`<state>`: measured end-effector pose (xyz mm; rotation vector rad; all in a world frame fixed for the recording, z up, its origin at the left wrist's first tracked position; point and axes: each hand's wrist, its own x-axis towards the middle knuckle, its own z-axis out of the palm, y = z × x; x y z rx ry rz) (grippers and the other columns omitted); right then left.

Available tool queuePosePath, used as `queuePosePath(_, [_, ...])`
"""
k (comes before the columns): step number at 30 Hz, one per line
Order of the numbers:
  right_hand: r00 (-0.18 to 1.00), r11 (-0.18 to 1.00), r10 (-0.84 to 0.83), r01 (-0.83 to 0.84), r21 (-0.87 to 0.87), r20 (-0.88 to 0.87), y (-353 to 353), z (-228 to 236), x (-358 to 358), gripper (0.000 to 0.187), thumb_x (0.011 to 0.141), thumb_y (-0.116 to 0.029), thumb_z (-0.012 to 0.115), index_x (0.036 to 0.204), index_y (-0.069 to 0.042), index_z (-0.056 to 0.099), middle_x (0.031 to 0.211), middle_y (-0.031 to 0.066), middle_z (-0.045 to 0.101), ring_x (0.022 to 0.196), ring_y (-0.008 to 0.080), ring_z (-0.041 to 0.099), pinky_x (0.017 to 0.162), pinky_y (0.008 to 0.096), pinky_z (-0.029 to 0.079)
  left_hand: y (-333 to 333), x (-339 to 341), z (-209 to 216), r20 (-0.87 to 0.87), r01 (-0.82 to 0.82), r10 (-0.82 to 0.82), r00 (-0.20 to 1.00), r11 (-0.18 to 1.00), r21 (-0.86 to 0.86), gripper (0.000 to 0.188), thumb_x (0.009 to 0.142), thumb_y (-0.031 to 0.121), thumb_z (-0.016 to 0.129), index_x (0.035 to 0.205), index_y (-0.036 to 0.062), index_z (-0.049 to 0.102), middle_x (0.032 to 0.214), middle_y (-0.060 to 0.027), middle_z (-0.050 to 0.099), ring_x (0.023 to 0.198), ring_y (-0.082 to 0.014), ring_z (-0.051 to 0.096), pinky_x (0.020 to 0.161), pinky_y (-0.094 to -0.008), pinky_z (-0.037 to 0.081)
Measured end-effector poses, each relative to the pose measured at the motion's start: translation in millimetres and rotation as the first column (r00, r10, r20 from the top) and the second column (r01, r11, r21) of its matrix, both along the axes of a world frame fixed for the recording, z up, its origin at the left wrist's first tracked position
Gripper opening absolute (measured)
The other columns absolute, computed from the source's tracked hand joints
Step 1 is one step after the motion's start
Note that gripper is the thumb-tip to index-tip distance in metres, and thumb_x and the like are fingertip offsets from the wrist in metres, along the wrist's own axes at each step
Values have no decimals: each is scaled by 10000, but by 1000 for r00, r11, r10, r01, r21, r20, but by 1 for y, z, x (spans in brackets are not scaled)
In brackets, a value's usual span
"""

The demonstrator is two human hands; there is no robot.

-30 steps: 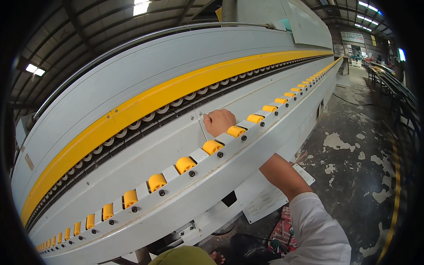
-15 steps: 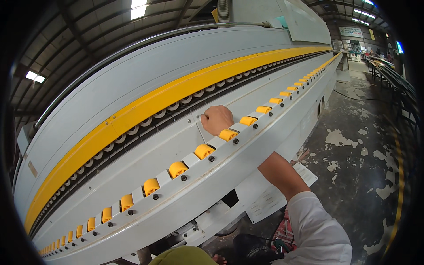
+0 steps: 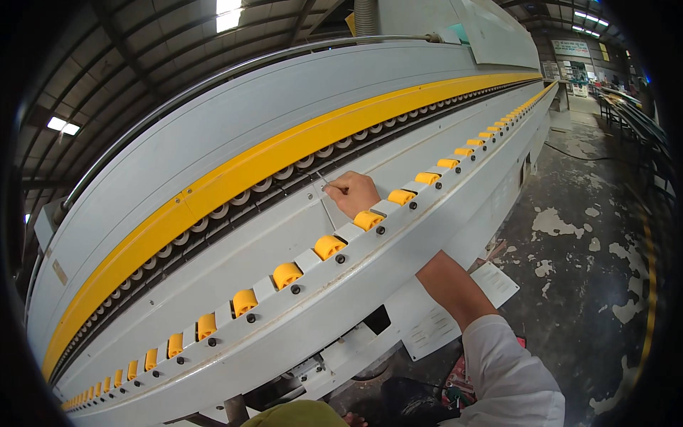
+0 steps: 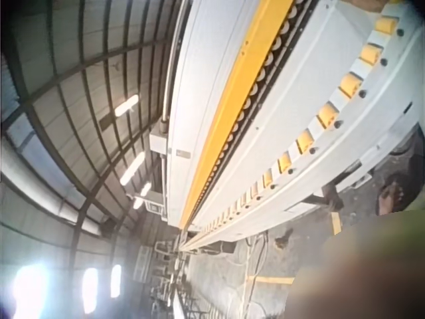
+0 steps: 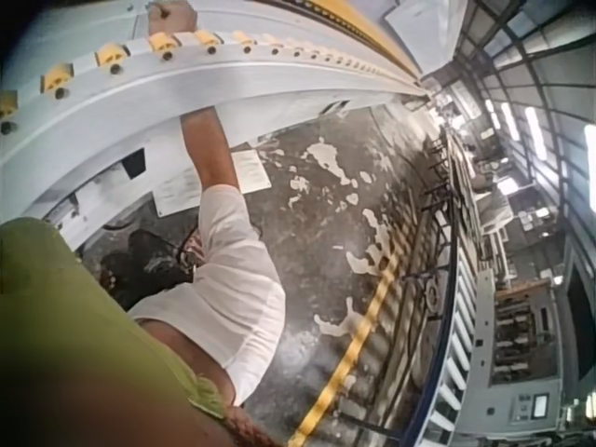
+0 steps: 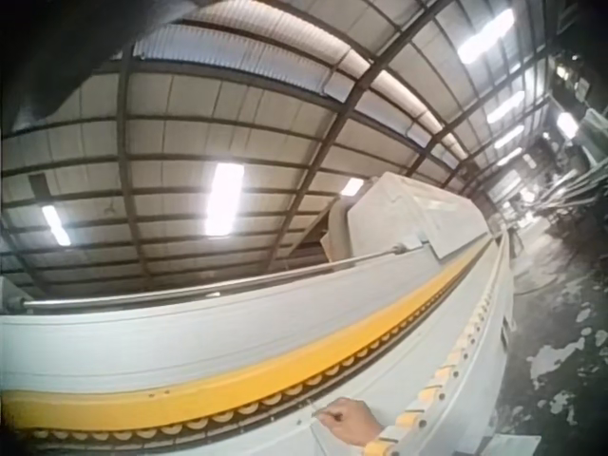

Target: The recorder performs maintenance on a woodworking machine and reattaches a vented cover panel using tools.

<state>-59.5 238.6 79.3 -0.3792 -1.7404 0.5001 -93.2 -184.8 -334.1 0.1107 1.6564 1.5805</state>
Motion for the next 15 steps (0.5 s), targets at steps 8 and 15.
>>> queuePosePath(8, [993, 978, 116, -110, -175, 23, 4, 4, -1, 218, 883, -123, 660, 1028, 27, 721, 752, 59, 684, 659, 74, 603, 593, 232, 497, -17, 9, 33, -115, 80, -88, 989, 994, -77, 369, 922, 432, 656, 984, 70, 695, 799, -19, 680, 678, -94, 606, 601, -248, 481])
queuePosePath(15, [924, 856, 365, -382, -349, -116, -5, 0, -6, 178, 895, -116, 647, 956, 51, 663, 789, 83, 698, 700, 108, 648, 662, 243, 551, -61, 63, 235, -742, -258, 157, 652, 966, -22, 391, 990, 341, 579, 785, 23, 680, 636, -28, 607, 529, -81, 489, 488, -292, 405])
